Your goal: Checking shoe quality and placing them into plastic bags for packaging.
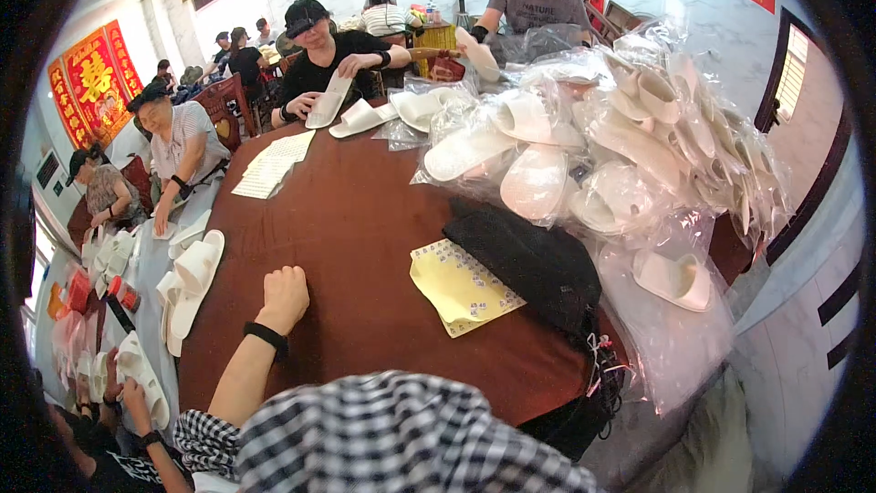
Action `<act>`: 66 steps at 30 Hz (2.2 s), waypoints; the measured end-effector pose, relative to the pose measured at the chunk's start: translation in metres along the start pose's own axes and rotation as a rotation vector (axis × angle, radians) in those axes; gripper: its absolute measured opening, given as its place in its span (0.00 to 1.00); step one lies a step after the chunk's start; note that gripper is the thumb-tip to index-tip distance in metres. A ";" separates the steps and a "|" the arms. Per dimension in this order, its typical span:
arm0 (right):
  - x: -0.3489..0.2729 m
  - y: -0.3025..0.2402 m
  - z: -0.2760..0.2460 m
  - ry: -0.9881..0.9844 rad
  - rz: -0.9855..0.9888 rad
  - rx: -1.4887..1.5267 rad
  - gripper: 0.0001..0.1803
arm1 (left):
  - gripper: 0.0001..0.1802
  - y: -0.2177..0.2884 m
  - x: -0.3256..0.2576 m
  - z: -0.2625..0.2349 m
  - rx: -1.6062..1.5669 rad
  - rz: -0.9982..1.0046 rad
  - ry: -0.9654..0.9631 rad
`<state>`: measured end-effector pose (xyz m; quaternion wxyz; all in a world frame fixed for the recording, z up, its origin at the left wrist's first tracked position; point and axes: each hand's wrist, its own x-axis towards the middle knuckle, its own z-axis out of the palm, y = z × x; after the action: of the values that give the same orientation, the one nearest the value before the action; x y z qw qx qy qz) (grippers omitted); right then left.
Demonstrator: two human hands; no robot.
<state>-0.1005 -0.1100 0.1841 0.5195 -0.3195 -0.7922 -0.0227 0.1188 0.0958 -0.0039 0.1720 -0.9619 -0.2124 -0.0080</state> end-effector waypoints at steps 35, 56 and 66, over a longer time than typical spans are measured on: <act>-0.030 0.112 -0.125 -0.188 0.317 -0.700 0.09 | 0.09 -0.038 -0.011 0.025 -0.047 -0.373 -0.035; -0.167 0.283 -0.242 -0.287 0.968 -1.274 0.10 | 0.07 0.117 -0.145 -0.222 -1.230 0.805 0.536; -0.160 0.308 -0.286 0.824 1.244 0.217 0.07 | 0.16 0.106 -0.144 -0.215 -1.054 0.594 0.423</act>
<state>0.3345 -0.0476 0.0899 0.7193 -0.6206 -0.2051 0.2352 0.0435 -0.1246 0.1508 -0.2912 -0.9128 0.1340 -0.2530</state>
